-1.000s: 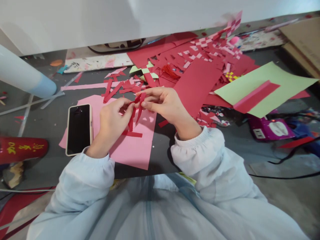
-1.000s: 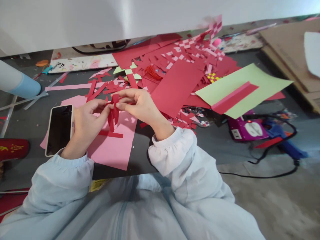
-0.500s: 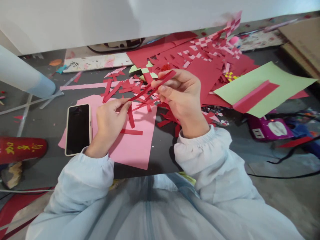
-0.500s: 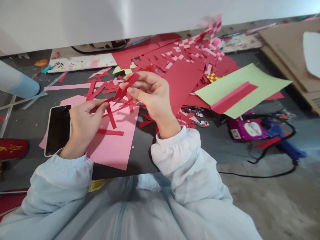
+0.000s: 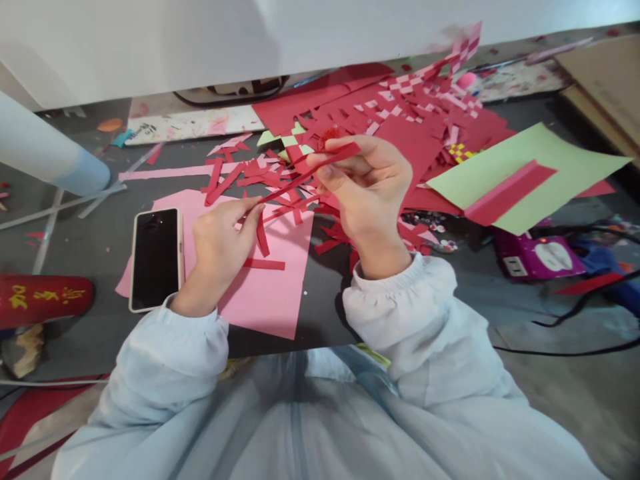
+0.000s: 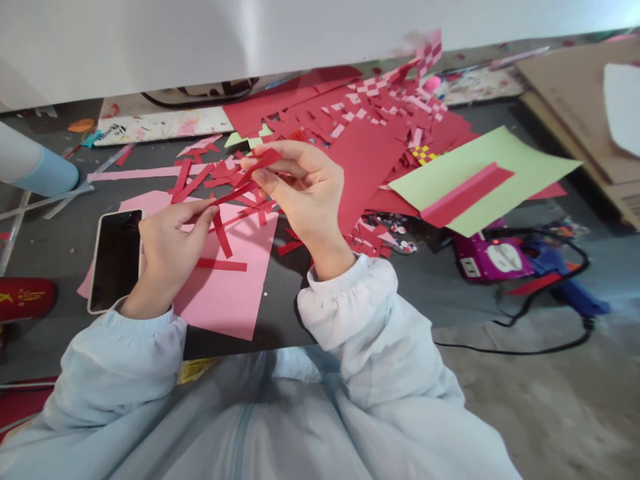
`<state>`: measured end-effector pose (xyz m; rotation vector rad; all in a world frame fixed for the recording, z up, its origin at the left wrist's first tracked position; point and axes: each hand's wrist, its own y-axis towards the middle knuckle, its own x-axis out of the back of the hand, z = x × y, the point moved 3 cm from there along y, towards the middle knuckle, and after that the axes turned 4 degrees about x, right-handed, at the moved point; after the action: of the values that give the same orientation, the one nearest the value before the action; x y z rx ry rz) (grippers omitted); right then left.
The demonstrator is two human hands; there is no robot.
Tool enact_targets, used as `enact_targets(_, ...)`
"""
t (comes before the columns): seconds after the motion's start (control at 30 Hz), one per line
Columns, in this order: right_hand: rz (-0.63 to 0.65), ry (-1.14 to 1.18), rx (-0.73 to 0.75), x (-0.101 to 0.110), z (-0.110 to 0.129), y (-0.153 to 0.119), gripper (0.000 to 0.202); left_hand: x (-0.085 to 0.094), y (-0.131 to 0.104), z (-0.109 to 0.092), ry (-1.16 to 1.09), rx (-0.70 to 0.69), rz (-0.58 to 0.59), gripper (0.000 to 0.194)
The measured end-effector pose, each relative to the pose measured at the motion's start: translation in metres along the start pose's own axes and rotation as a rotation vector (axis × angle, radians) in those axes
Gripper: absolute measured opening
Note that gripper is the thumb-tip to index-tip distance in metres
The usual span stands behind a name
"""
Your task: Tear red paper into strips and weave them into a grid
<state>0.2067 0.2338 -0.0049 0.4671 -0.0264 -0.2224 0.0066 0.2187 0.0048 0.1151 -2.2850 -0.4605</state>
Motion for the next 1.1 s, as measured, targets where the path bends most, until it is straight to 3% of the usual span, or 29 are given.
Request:
enact_targets(0.4, 0.063, 0.105, -0.019, -0.0023, 0.0001, 0.0006, 0.039, -0.0005, -0.0021, -0.0027, 0.026, -0.02, 0.006, 0.019)
enact_targets(0.63, -0.001, 0.113, -0.002, -0.0022, 0.0015, 0.0006, 0.03, -0.0007, -0.0023, -0.0031, 0.009, -0.018, 0.01, 0.019)
enact_targets(0.83, 0.018, 0.018, -0.038, -0.0023, -0.0016, -0.0001, 0.038, 0.0003, -0.0025, -0.0062, 0.002, -0.033, 0.01, 0.018)
enact_targets(1.1, -0.012, 0.062, -0.021, -0.0029, 0.0054, 0.0003, 0.028, -0.0009, -0.0023, -0.0045, 0.018, -0.063, 0.02, 0.018)
